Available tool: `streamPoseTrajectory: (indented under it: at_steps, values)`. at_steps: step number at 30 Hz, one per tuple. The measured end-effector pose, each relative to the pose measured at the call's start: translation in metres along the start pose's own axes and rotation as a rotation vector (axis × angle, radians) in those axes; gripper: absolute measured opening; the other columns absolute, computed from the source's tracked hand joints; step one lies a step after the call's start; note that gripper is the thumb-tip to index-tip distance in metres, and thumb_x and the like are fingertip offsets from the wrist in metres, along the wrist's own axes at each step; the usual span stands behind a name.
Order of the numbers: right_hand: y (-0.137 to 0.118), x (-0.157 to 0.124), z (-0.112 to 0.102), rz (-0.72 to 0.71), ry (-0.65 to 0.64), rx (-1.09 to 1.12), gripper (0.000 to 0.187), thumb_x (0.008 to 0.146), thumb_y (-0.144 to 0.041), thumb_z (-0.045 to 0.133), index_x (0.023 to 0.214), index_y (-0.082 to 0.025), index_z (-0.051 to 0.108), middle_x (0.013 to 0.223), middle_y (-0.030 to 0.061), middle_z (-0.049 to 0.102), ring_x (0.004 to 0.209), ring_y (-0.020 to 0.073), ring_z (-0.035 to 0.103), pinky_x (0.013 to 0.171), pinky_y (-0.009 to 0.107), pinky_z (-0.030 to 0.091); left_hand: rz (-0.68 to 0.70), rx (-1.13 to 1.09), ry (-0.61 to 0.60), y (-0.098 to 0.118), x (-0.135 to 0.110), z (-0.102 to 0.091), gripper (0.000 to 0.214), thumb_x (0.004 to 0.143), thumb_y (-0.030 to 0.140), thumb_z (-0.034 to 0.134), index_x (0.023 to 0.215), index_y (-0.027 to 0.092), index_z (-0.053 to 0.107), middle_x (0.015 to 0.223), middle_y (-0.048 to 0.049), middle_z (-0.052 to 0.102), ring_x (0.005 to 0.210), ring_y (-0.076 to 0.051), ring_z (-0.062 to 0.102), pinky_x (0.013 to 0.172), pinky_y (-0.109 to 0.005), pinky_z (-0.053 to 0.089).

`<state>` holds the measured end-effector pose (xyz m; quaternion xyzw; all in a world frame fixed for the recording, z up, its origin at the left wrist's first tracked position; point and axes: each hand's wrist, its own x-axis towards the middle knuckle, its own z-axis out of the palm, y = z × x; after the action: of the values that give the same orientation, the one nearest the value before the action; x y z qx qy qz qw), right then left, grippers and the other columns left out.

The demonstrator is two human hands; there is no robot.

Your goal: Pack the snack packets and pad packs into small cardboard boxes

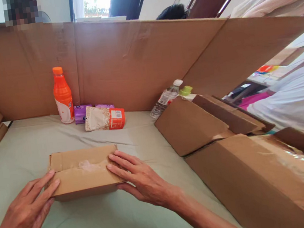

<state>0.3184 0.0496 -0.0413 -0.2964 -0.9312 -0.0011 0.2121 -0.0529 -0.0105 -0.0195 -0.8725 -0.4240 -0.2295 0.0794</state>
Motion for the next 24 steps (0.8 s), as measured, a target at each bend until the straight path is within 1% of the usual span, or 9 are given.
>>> streamPoseTrajectory:
  at_steps: [3, 5, 7, 10, 13, 17, 20, 22, 24]
  values:
    - [-0.002, 0.008, -0.001, -0.01, 0.0, -0.018, 0.049, 0.096, -0.028, 0.062, 0.142, -0.015, 0.055, 0.15, 0.0174, 0.055, 0.147, 0.0318, 0.041, 0.114, 0.05, 0.047, 0.041, -0.001, 0.036, -0.006, 0.005, -0.002, 0.052, 0.1, 0.015, 0.049, 0.151, 0.027, 0.048, 0.145, -0.0069, 0.061, 0.12, -0.023, 0.064, 0.097, -0.032, 0.053]
    - [0.0, 0.004, -0.005, 0.008, 0.006, -0.039, 0.048, 0.096, -0.031, 0.063, 0.141, -0.015, 0.057, 0.15, 0.0169, 0.055, 0.145, 0.0322, 0.043, 0.112, 0.049, 0.048, 0.092, -0.007, 0.048, -0.008, 0.013, 0.002, 0.053, 0.099, 0.013, 0.049, 0.151, 0.025, 0.048, 0.144, -0.0071, 0.061, 0.12, -0.022, 0.064, 0.097, -0.031, 0.052]
    - [0.002, -0.011, -0.012, 0.051, 0.023, -0.068, 0.048, 0.095, -0.031, 0.064, 0.14, -0.014, 0.057, 0.15, 0.0162, 0.056, 0.143, 0.0325, 0.045, 0.11, 0.048, 0.05, 0.135, -0.035, 0.053, -0.006, 0.027, 0.013, 0.053, 0.098, 0.011, 0.05, 0.15, 0.023, 0.049, 0.145, -0.008, 0.06, 0.121, -0.022, 0.062, 0.098, -0.031, 0.051]
    - [0.004, -0.049, -0.025, 0.168, 0.057, -0.134, 0.05, 0.095, -0.028, 0.063, 0.142, -0.016, 0.055, 0.149, 0.0151, 0.057, 0.141, 0.0314, 0.048, 0.106, 0.048, 0.051, 0.183, -0.11, 0.046, 0.005, 0.06, 0.041, 0.052, 0.098, 0.009, 0.05, 0.148, 0.022, 0.05, 0.149, -0.0094, 0.056, 0.124, -0.023, 0.06, 0.1, -0.033, 0.052]
    - [0.006, -0.093, -0.035, 0.306, 0.103, -0.241, 0.053, 0.096, -0.028, 0.06, 0.147, -0.017, 0.05, 0.149, 0.0154, 0.057, 0.14, 0.0304, 0.049, 0.104, 0.048, 0.049, 0.229, -0.214, 0.011, 0.022, 0.112, 0.076, 0.049, 0.097, 0.006, 0.045, 0.143, 0.021, 0.054, 0.148, -0.0096, 0.058, 0.123, -0.024, 0.058, 0.1, -0.038, 0.054]
    - [0.015, -0.13, -0.041, 0.477, 0.178, -0.437, 0.057, 0.097, -0.032, 0.058, 0.151, -0.019, 0.045, 0.144, 0.0153, 0.06, 0.134, 0.0312, 0.052, 0.101, 0.045, 0.046, 0.265, -0.306, -0.092, 0.043, 0.204, 0.126, 0.047, 0.093, 0.005, 0.047, 0.135, 0.022, 0.061, 0.145, -0.0081, 0.061, 0.118, -0.026, 0.061, 0.1, -0.044, 0.054]
    - [0.035, -0.13, -0.04, 0.602, 0.199, -0.574, 0.052, 0.097, -0.036, 0.06, 0.144, -0.016, 0.051, 0.137, 0.0161, 0.064, 0.126, 0.0327, 0.055, 0.096, 0.043, 0.045, 0.216, -0.347, -0.109, 0.059, 0.276, 0.165, 0.046, 0.093, 0.005, 0.049, 0.131, 0.025, 0.064, 0.146, -0.0078, 0.06, 0.12, -0.026, 0.06, 0.106, -0.049, 0.05]
    - [0.053, -0.12, -0.039, 0.696, 0.195, -0.63, 0.049, 0.096, -0.037, 0.062, 0.138, -0.013, 0.056, 0.133, 0.0168, 0.065, 0.12, 0.0329, 0.055, 0.091, 0.041, 0.044, 0.147, -0.376, -0.098, 0.071, 0.317, 0.19, 0.037, 0.097, 0.014, 0.054, 0.131, 0.023, 0.063, 0.148, -0.0102, 0.057, 0.125, -0.027, 0.058, 0.109, -0.053, 0.047]
    - [0.072, -0.104, -0.039, 0.8, 0.171, -0.657, 0.05, 0.094, -0.04, 0.064, 0.136, -0.013, 0.056, 0.129, 0.0169, 0.066, 0.114, 0.0326, 0.055, 0.085, 0.04, 0.042, 0.067, -0.415, -0.076, 0.086, 0.347, 0.213, 0.037, 0.098, 0.027, 0.061, 0.134, 0.021, 0.059, 0.15, -0.0122, 0.052, 0.131, -0.03, 0.054, 0.111, -0.057, 0.045]
